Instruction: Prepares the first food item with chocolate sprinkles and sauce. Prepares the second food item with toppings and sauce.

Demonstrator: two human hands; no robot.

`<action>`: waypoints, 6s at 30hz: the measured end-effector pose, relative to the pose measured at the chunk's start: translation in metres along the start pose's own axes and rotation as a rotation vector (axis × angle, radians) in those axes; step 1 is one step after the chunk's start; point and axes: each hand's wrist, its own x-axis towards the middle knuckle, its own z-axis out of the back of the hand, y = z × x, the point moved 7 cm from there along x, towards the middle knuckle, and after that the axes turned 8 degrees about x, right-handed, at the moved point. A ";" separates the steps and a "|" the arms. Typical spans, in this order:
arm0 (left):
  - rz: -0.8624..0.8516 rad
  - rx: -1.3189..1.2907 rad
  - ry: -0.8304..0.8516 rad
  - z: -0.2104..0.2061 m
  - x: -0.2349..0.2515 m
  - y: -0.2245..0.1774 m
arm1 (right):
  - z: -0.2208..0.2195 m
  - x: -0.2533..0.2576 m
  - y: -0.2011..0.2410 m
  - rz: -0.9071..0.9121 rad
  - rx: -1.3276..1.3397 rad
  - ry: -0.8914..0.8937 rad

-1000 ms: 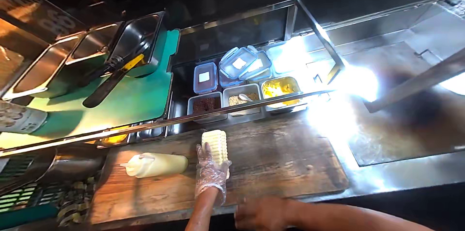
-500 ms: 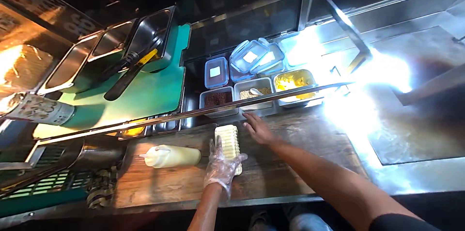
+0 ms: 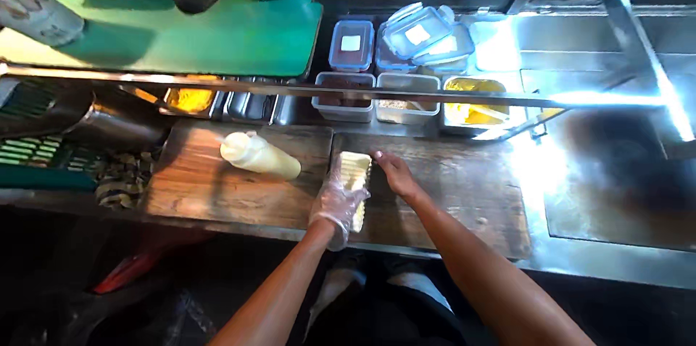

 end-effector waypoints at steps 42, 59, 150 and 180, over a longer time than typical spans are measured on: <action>-0.055 -1.511 0.064 -0.010 -0.031 0.102 | -0.040 -0.039 0.010 -0.198 0.147 -0.201; 0.127 -1.477 -0.205 -0.014 -0.104 0.198 | 0.160 0.233 0.017 -0.108 -1.372 0.038; -0.059 0.422 -0.236 0.045 0.052 0.184 | -0.045 -0.065 0.033 0.482 -0.675 -0.218; -0.053 0.403 -0.240 0.045 0.055 0.183 | -0.034 -0.011 0.046 0.024 -0.682 -0.342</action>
